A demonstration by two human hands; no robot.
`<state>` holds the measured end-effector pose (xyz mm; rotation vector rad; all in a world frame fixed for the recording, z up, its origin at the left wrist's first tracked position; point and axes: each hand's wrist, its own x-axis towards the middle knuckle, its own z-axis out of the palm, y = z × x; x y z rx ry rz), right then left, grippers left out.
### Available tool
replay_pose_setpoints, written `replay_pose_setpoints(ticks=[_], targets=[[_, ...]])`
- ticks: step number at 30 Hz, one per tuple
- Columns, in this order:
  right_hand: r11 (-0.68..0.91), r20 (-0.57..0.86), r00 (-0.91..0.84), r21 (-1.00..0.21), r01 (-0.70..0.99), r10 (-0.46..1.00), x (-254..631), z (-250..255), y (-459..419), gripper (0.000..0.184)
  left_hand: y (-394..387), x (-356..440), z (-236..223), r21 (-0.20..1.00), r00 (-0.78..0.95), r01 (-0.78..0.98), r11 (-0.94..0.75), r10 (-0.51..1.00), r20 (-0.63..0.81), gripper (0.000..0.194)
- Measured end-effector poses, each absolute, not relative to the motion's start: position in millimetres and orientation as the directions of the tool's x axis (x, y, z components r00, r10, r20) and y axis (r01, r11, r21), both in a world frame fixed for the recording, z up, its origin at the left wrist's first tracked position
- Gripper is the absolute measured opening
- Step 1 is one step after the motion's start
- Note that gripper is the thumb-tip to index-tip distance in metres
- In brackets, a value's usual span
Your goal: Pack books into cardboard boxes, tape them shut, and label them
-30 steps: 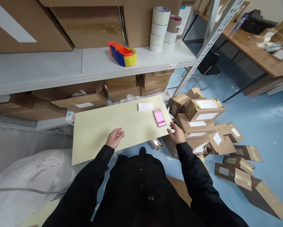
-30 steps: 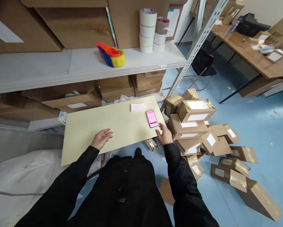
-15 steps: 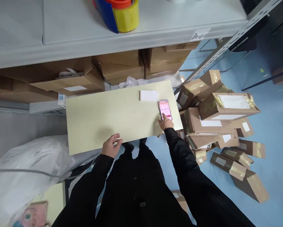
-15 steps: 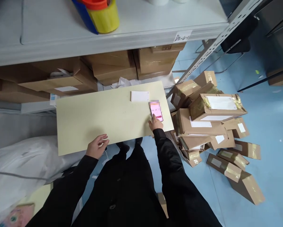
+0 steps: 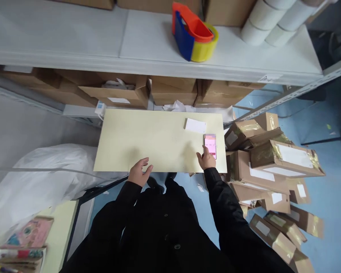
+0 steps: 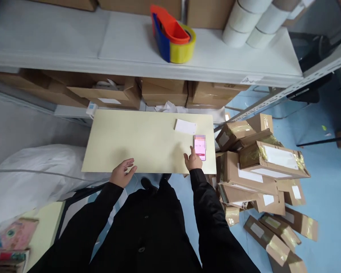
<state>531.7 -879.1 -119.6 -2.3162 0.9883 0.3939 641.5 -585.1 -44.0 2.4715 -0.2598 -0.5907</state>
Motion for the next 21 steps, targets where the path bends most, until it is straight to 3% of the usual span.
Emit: replay_pose_setpoints(ticks=[6,12,21], targets=[[-0.697,-0.363,0.852,-0.494,-0.519,-0.378,562,-73,-847,0.051,-545,639,-22,0.63,0.935,-0.013,-0.777,-0.233,-0.268,0.047],[-0.854,-0.459,0.887,-0.444,-0.272,-0.045,578,-17,-789,0.054,-478,621,0,0.687,0.959,0.04,-0.725,-0.164,-0.23,0.042],[-0.847,-0.332,0.895,-0.525,0.088,0.299,591,-4,-675,0.05,-371,568,16,0.707,0.99,0.101,-0.7,0.004,-0.138,0.038]])
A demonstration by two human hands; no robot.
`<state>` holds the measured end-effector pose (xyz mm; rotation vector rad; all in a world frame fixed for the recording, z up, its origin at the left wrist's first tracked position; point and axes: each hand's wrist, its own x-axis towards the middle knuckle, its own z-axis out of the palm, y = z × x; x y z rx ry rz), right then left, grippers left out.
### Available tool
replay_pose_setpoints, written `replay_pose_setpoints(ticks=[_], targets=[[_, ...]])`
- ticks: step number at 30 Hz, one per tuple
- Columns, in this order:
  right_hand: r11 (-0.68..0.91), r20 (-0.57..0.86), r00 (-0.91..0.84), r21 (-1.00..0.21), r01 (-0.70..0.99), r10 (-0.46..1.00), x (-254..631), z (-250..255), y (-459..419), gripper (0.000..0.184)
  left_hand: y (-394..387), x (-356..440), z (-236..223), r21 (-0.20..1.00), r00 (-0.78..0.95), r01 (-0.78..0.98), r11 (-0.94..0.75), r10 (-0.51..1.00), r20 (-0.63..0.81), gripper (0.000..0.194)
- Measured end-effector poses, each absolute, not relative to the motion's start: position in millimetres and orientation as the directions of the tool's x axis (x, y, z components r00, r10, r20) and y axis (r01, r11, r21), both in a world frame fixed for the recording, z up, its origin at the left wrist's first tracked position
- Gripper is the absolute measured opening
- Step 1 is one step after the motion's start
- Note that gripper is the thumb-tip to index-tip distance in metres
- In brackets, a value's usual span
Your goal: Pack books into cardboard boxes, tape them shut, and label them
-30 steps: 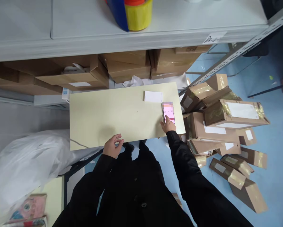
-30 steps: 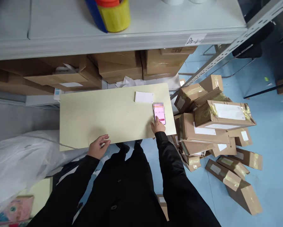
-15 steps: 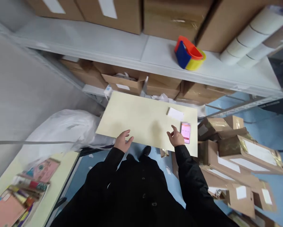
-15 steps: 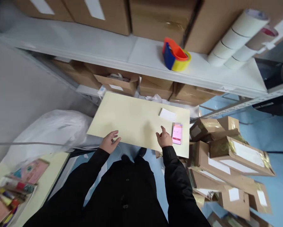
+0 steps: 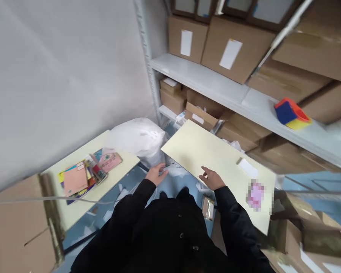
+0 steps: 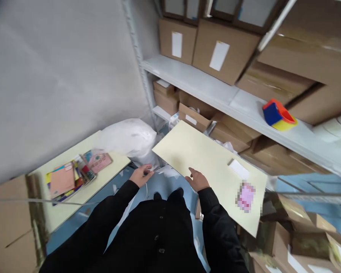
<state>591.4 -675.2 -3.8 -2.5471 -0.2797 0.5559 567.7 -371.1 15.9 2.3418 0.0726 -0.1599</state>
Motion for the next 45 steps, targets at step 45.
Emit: replay_pose_setpoints(ticks=[45], targets=[[-0.47,-0.389,0.391,-0.872,0.136,0.834,583,-37,-135,0.051,-2,399,-9,0.643,0.413,0.741,-0.195,0.887,-0.207,0.045]])
